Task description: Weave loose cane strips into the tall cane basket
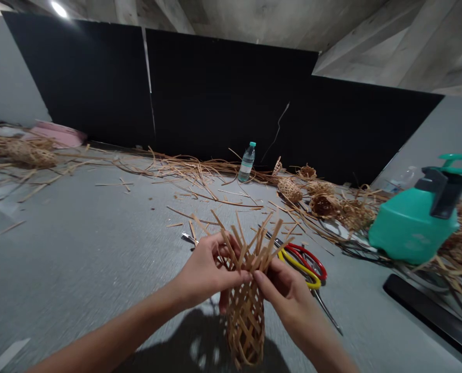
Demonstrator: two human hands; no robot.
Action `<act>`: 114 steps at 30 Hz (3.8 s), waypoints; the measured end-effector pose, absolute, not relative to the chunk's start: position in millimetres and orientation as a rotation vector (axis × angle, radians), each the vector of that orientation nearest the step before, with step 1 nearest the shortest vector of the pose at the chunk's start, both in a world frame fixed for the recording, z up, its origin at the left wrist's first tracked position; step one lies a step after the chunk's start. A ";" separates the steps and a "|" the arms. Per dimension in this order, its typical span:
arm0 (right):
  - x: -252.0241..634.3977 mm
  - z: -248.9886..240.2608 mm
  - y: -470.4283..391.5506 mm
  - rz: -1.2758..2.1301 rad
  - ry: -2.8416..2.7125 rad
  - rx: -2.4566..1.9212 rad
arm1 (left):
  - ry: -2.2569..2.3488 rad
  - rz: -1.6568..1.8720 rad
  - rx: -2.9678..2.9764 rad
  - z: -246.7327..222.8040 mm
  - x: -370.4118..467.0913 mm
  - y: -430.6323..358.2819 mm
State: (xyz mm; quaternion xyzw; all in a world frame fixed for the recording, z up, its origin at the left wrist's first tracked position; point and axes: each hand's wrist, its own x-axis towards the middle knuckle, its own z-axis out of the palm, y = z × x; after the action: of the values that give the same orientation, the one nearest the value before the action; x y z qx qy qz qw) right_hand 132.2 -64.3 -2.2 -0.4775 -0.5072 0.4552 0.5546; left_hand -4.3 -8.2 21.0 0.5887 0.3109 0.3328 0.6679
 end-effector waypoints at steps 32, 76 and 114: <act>127.9 -10.4 -53.9 0.880 -0.972 -1.166 | 0.785 0.731 1.407 17.8 -1.5 -7.7; 116.7 -12.6 -55.2 1.517 -0.622 -0.733 | 0.715 0.603 1.343 13.8 -1.7 -3.8; 140.6 2.4 -49.2 1.060 -1.014 -1.170 | 0.650 0.637 1.433 14.0 -1.1 -16.1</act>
State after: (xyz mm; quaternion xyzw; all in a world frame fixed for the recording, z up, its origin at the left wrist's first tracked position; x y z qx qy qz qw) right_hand 140.6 -49.2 2.4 -0.5030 -0.4359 0.4556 0.5912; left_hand -1.1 -16.1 14.0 0.6334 0.2873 0.2816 0.6611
